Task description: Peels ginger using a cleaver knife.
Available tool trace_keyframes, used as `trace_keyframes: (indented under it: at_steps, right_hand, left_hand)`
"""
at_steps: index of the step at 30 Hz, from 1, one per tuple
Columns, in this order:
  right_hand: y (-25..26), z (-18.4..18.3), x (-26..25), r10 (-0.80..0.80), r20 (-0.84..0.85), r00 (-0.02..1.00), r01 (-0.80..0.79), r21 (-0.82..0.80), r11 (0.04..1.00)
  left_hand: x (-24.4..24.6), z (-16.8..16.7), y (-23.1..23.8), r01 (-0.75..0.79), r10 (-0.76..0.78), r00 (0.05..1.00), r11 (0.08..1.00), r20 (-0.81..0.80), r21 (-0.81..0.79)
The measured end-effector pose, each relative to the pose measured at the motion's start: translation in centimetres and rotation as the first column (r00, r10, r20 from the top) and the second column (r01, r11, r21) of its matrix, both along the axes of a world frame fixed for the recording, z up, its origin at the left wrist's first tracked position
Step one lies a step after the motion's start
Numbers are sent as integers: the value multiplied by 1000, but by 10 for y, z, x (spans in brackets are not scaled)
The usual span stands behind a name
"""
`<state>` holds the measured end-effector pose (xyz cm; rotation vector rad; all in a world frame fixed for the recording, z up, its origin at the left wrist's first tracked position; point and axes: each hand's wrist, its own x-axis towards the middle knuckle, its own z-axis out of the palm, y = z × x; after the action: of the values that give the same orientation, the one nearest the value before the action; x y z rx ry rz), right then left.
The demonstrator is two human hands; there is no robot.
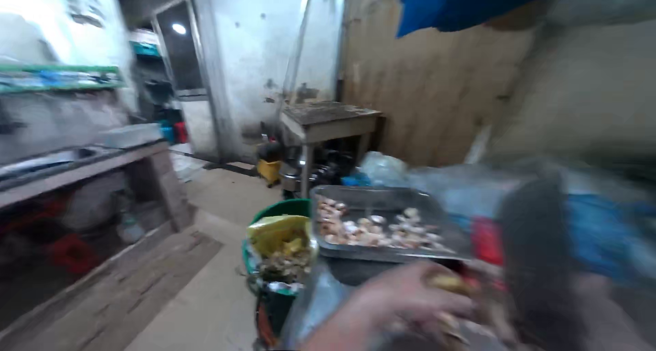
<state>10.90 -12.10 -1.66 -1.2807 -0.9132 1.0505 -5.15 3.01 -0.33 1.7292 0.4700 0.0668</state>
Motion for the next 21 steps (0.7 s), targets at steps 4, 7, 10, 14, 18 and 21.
trace_keyframes:
  at_steps: [4,7,10,14,18,21]
  right_hand:
    - [-3,5,-13,-102,-72,992,103,19,994]
    - [-3,3,-10,-134,-55,989,132,-35,991]
    - [-4,2,-10,-124,-47,991,119,-82,989]
    - [-6,3,-12,-91,-13,996,87,-164,983]
    - [-5,3,-12,-32,31,999,39,-252,967]
    - [-3,0,-12,-6,43,999,18,-275,961]
  left_hand:
    - [1,-1,14,-88,88,996,994,-11,-68]
    - [5,-4,16,-78,78,997,996,-28,-33]
    - [4,-6,18,-38,36,998,999,-58,-23]
    - [2,-7,24,39,-41,996,999,-79,-31]
    - [-1,-4,26,113,-110,988,993,-109,22]
    - [-2,-2,30,140,-125,981,985,-146,96]
